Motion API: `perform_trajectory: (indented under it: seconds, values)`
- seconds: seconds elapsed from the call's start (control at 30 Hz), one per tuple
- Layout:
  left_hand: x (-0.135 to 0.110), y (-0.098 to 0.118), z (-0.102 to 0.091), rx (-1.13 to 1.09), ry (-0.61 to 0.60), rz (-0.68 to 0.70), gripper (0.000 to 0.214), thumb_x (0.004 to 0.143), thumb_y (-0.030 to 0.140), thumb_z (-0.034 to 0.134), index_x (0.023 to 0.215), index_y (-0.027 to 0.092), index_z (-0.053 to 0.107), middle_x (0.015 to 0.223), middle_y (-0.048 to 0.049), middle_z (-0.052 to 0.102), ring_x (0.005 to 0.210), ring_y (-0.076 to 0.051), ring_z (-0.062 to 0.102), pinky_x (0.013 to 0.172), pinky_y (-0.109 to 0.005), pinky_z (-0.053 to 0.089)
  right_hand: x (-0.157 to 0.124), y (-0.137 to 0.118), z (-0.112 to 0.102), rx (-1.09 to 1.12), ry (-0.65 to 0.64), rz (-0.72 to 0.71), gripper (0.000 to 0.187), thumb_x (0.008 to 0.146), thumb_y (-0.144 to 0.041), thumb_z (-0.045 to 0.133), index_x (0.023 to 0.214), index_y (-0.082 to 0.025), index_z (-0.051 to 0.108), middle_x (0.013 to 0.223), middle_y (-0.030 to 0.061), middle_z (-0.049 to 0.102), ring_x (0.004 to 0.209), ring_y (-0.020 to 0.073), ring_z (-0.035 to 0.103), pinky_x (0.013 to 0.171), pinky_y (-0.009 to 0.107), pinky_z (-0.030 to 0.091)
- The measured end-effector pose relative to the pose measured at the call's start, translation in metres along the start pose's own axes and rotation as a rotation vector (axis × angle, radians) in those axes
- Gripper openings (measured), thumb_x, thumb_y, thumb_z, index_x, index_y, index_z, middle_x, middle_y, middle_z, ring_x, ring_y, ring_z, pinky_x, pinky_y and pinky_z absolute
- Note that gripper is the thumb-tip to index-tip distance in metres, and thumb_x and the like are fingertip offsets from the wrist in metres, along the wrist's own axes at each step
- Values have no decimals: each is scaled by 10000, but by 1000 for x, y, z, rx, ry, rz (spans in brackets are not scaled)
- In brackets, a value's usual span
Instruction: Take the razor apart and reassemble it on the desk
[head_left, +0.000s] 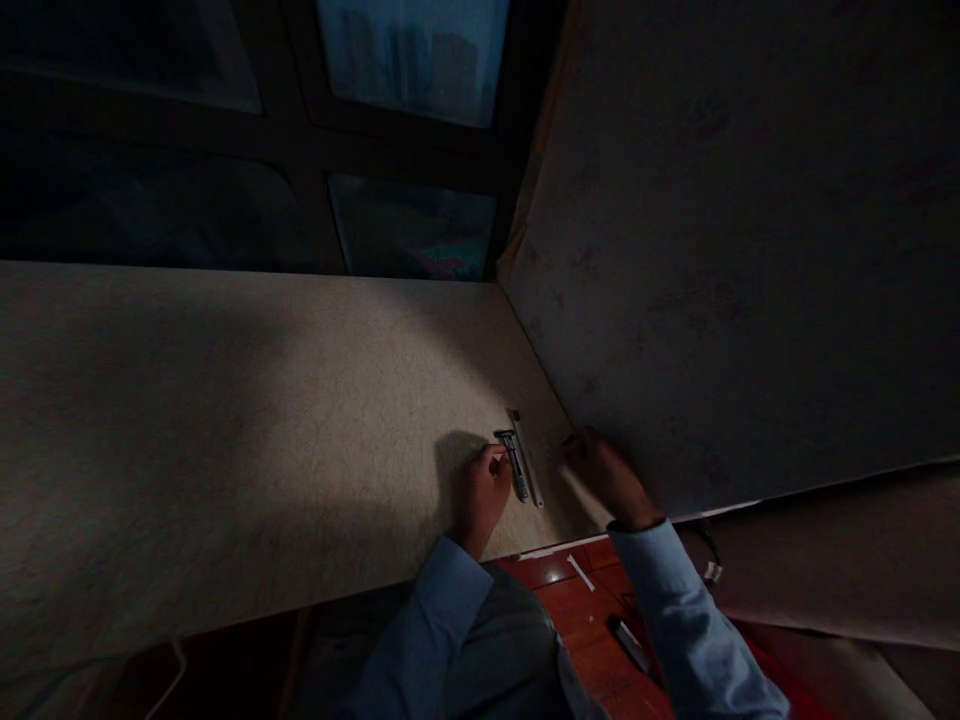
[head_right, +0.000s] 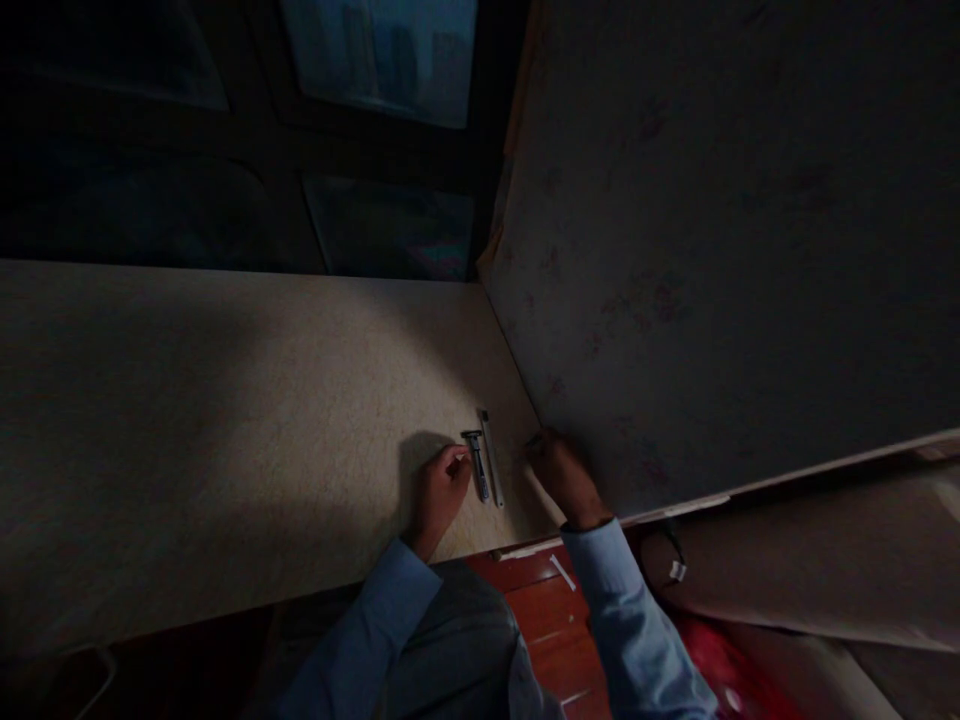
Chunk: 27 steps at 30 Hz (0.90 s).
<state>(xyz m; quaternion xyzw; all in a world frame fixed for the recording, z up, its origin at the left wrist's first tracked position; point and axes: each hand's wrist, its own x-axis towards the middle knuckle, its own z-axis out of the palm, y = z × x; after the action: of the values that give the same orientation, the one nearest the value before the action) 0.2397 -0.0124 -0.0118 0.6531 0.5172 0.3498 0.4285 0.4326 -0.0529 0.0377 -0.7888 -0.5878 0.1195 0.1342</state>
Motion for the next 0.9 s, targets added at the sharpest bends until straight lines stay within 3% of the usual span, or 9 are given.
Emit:
perform_trajectory:
  seconds: [0.2, 0.4, 0.9]
  values:
    - [-2, 3, -3, -3, -13, -16, 206, 870, 177, 522, 983, 180, 694, 763, -20, 727, 678, -130, 656, 639, -213, 462, -14, -22, 21, 39, 80, 167, 281, 903, -336, 549, 1073, -154, 678, 836, 112, 763, 781, 229, 725, 594, 251, 407]
    - [-4, -2, -3, 19, 12, 13, 215, 867, 171, 518, 975, 189, 703, 768, -18, 729, 675, -126, 648, 652, -212, 456, -17, -50, 25, -15, 109, 368, 390, 889, -470, 548, 1127, -185, 664, 871, 151, 767, 832, 291, 734, 593, 289, 408]
    - [-5, 0, -4, -2, 2, 25, 210, 866, 157, 528, 966, 177, 711, 754, -22, 728, 652, -123, 640, 627, -208, 441, -16, -50, 26, -67, 58, 344, 382, 893, -468, 560, 1144, -194, 650, 924, 154, 773, 875, 294, 736, 606, 299, 401]
